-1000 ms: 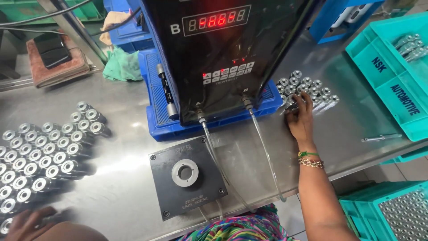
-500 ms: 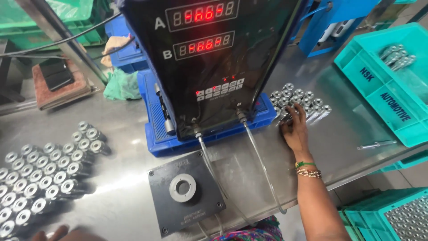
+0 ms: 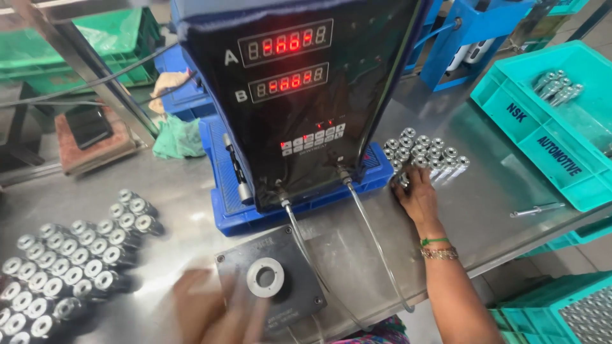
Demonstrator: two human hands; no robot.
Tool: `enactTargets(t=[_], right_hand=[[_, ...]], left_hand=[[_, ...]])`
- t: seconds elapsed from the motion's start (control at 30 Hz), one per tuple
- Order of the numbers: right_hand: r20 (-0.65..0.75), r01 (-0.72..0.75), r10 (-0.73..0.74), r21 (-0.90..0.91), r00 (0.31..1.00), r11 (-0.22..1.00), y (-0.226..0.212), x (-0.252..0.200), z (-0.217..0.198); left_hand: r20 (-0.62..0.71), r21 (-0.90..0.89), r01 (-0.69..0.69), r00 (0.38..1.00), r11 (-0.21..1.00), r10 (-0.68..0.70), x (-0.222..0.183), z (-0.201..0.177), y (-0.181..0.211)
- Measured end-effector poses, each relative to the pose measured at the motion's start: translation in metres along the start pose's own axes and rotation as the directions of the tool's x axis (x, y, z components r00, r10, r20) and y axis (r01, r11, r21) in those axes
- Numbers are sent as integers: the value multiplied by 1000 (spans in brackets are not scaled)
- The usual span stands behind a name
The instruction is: Measuring metal spacers or components using an industrial digital gauge.
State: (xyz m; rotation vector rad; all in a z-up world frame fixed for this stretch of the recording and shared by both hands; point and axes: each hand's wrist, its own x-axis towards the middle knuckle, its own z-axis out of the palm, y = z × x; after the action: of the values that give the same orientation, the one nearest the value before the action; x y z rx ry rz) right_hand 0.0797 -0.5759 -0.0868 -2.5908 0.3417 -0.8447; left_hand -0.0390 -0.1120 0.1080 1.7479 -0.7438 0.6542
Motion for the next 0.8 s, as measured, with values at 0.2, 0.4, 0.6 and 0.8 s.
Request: enactTargets(t=[0.2, 0.4, 0.6, 0.8], right_hand=[[124, -364, 344, 223, 931, 904, -22, -14, -26], [291, -314, 129, 781, 948, 540, -142, -44, -81], [485, -227, -366, 795, 794, 562, -268, -72, -87], [445, 18, -547, 765, 709, 644, -314, -76, -76]], left_hand=[[197, 295, 192, 946, 936, -256, -20, 47, -83], [188, 192, 314, 918, 930, -349, -30, 51, -100], [25, 14, 471, 882, 882, -471, -45, 44, -120], [-38, -249, 503, 849, 828, -527, -50, 35, -127]])
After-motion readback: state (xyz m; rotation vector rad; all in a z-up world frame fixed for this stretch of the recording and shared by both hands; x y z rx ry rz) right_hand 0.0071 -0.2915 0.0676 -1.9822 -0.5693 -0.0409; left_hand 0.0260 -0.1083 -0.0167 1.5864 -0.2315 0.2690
